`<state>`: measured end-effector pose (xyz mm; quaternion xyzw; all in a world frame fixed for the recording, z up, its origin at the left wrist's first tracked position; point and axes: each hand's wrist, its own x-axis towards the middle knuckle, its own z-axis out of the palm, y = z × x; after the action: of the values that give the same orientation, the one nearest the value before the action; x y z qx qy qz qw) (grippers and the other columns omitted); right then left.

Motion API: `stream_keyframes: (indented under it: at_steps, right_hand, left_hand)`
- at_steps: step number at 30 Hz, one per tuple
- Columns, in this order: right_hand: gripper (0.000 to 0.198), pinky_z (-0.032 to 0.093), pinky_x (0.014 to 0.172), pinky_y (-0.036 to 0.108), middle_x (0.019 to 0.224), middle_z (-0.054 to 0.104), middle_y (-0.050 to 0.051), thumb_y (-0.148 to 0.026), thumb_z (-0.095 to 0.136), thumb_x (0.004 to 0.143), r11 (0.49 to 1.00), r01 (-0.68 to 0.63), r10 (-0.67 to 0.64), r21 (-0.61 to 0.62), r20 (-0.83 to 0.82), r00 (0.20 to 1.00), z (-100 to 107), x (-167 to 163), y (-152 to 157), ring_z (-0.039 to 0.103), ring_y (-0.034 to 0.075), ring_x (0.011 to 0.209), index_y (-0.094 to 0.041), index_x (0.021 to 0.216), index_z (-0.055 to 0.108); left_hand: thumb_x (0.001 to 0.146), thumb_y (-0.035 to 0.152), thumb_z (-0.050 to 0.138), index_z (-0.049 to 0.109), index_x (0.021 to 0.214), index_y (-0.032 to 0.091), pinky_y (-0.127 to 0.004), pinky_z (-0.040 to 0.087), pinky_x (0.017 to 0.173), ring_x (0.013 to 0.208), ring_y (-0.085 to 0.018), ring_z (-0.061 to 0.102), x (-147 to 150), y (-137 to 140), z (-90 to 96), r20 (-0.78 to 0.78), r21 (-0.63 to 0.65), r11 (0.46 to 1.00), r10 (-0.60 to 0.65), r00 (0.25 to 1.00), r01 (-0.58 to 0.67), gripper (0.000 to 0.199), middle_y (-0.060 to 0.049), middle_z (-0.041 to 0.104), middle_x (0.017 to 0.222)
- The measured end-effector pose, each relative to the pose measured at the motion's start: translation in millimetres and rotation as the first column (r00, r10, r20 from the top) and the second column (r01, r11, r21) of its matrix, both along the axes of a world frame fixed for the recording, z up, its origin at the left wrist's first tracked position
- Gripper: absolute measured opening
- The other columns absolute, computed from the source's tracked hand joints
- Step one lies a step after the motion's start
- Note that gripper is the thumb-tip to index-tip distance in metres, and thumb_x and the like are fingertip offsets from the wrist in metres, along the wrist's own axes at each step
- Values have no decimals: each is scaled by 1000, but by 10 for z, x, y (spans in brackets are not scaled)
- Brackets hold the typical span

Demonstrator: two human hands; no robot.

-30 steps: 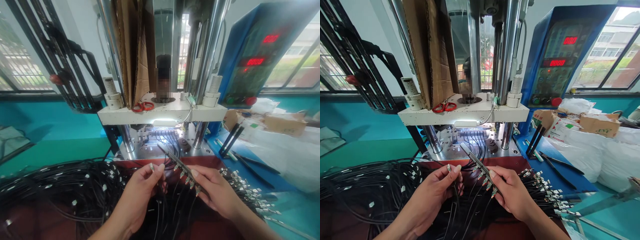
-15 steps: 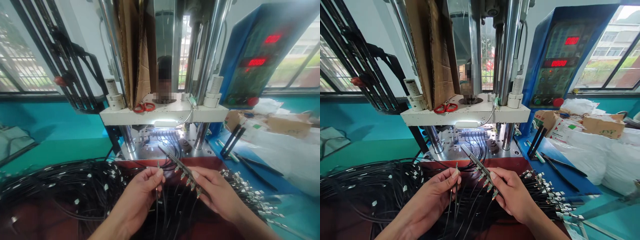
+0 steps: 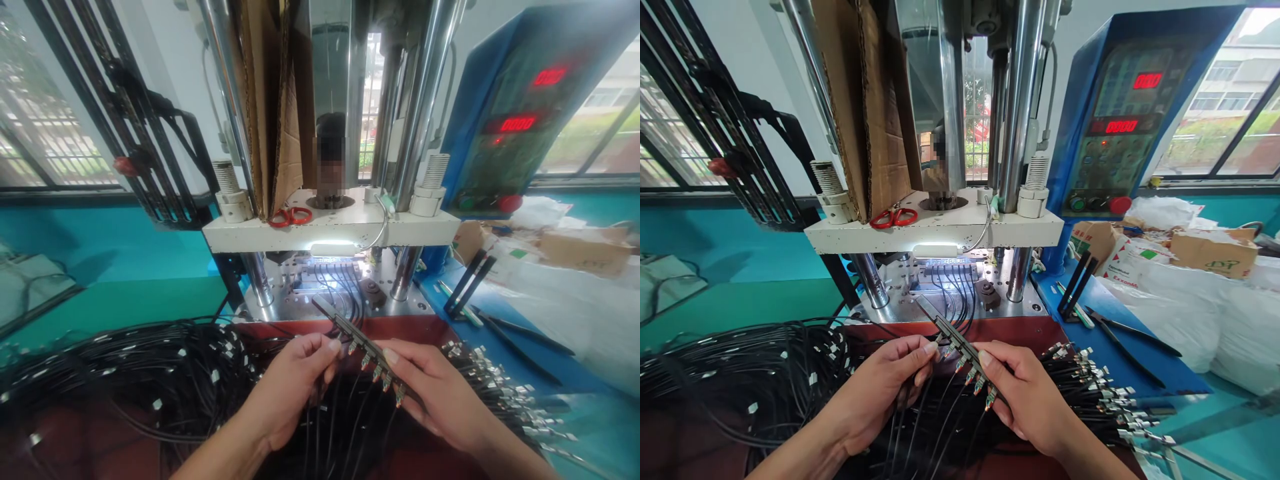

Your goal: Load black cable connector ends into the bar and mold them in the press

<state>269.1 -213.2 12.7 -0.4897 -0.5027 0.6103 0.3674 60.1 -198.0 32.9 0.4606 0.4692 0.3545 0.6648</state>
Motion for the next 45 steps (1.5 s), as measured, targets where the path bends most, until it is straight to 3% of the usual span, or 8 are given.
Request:
stream_keyframes:
  at_steps: [11, 24, 29, 33, 36, 39, 42, 45]
  right_hand:
    - [47, 22, 31, 16, 56, 46, -6, -53, 53, 87, 999, -33, 34, 19, -17, 999, -11, -3, 6, 33, 4, 36, -25, 124, 60]
    - [50, 26, 32, 16, 69, 54, -1, -54, 55, 83, 992, -78, 76, 99, 24, 997, 27, -23, 2, 39, 4, 38, -23, 122, 63]
    - [53, 24, 32, 15, 54, 47, -5, -56, 55, 84, 999, -20, 21, -26, 12, 1000, 28, -17, 9, 35, 5, 36, -21, 123, 62]
    - [50, 21, 31, 15, 53, 46, -6, -54, 57, 84, 996, -22, 21, -92, -10, 1000, 81, -2, 13, 31, 3, 35, -24, 124, 60]
    - [48, 19, 30, 15, 60, 51, -5, -55, 57, 84, 995, -18, 19, -101, 0, 1000, 132, 9, 6, 28, 2, 35, -26, 122, 61]
    - [47, 19, 29, 14, 71, 59, -3, -55, 57, 84, 994, -32, 32, -101, -1, 999, 166, 18, -1, 31, 1, 36, -28, 122, 61]
    - [47, 20, 29, 14, 75, 60, -1, -54, 57, 84, 993, -44, 45, -108, 5, 999, 180, 20, -2, 35, 1, 37, -27, 123, 61]
    - [49, 20, 29, 14, 69, 58, -2, -54, 56, 85, 993, -63, 64, -96, 5, 998, 156, 21, -1, 34, 2, 36, -26, 124, 60]
  left_hand:
    - [87, 40, 51, 49, 72, 19, -23, 13, 42, 44, -6, 25, 34, 29, 15, -18, -4, 1000, -14, 1000, 14, 25, 7, 41, 53]
    - [87, 39, 54, 53, 78, 17, -20, 17, 43, 44, -5, 28, 13, 49, -59, 67, -13, 1000, -22, 997, 23, 23, 7, 41, 54]
    - [87, 48, 52, 54, 79, 17, -19, 19, 39, 43, -4, 37, -28, 61, -11, 37, -22, 998, -56, 998, 57, 32, 3, 51, 64]
    - [86, 52, 50, 57, 93, 17, -17, 20, 38, 50, -5, 47, -185, 33, 73, 140, -96, 995, -20, 990, 34, 37, -1, 55, 82]
    - [84, 37, 62, 58, 98, 16, -18, 37, 52, 67, -9, 55, -348, -32, 134, 235, -103, 992, -47, 971, 73, 26, -3, 56, 90]
    - [73, 15, 72, 60, 93, 15, -20, 41, 66, 78, -10, 54, -469, -114, 174, 197, -88, 990, -94, 976, 113, 23, -2, 58, 89]
    - [75, 14, 71, 62, 83, 14, -21, 42, 69, 77, -10, 54, -510, -167, 194, 140, -57, 996, -61, 988, 69, 12, -2, 60, 90]
    - [82, 20, 65, 59, 88, 17, -28, 45, 77, 82, -14, 59, -496, -161, 193, 221, -59, 998, 11, 975, 2, 9, -2, 61, 90]
